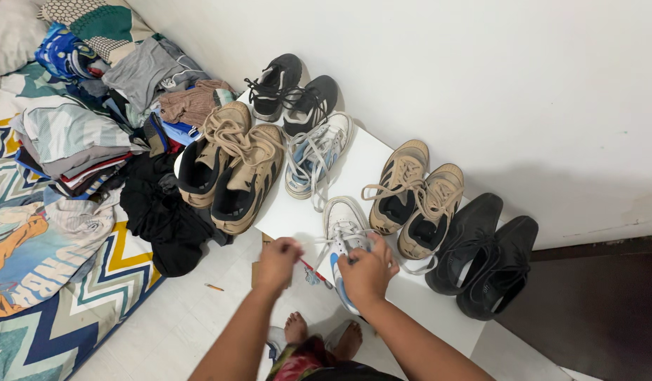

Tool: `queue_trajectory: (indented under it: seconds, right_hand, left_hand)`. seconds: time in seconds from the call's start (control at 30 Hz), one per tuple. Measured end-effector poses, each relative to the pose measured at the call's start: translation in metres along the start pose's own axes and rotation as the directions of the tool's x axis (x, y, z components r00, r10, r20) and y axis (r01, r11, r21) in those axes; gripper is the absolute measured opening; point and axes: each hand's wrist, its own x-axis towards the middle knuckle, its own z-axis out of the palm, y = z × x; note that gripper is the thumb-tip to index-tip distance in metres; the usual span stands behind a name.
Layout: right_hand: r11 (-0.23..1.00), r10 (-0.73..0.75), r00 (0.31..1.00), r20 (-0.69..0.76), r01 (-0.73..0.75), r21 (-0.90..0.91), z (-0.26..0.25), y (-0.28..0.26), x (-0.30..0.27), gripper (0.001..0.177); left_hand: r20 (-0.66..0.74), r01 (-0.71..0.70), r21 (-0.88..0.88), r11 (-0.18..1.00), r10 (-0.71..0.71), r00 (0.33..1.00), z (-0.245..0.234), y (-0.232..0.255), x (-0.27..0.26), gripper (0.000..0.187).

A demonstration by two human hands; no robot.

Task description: The person removes laces from several pairs of shoes arranged on a white table, then re-laces each shoe by threading the laces through the eyelets and tying them. The person handles multiple pairs of sneakers and casual shoes one at a time.

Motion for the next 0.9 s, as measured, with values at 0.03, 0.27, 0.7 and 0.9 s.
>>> queue_trajectory:
  seconds: [0.03,0.27,0.7,0.9]
  right_hand:
    - [1.000,-0.012,1.000,-0.019,0.012,0.001,0.002,0.001,-0.001,0.018]
    - [0.983,-0.104,0.987,-0.122,0.121,0.141,0.020,0.016,-0.001,0.017]
    - [0.986,-0.002,0.996,0.088,-0.013,0.163,0.009,0.011,0.003,0.031]
    - [0.988,0.006,0.976,0.218,-0.039,0.147,-0.001,0.005,0.005,0.042]
  left_hand:
    - [-0.029,-0.009,0.097,0.995,0.012,1.000,-0.023,-0.018,0.006,0.018]
    - [-0.445,0.233,-0.283,0.930,-0.343,0.827,-0.191,-0.137,0.010,0.016]
    - [0.165,-0.416,0.497,0.761,0.388,0.907,0.021,0.065,-0.023,0.018]
    - [0.203,-0.267,0.648,0.713,0.176,0.963,0.041,0.104,-0.036,0.019]
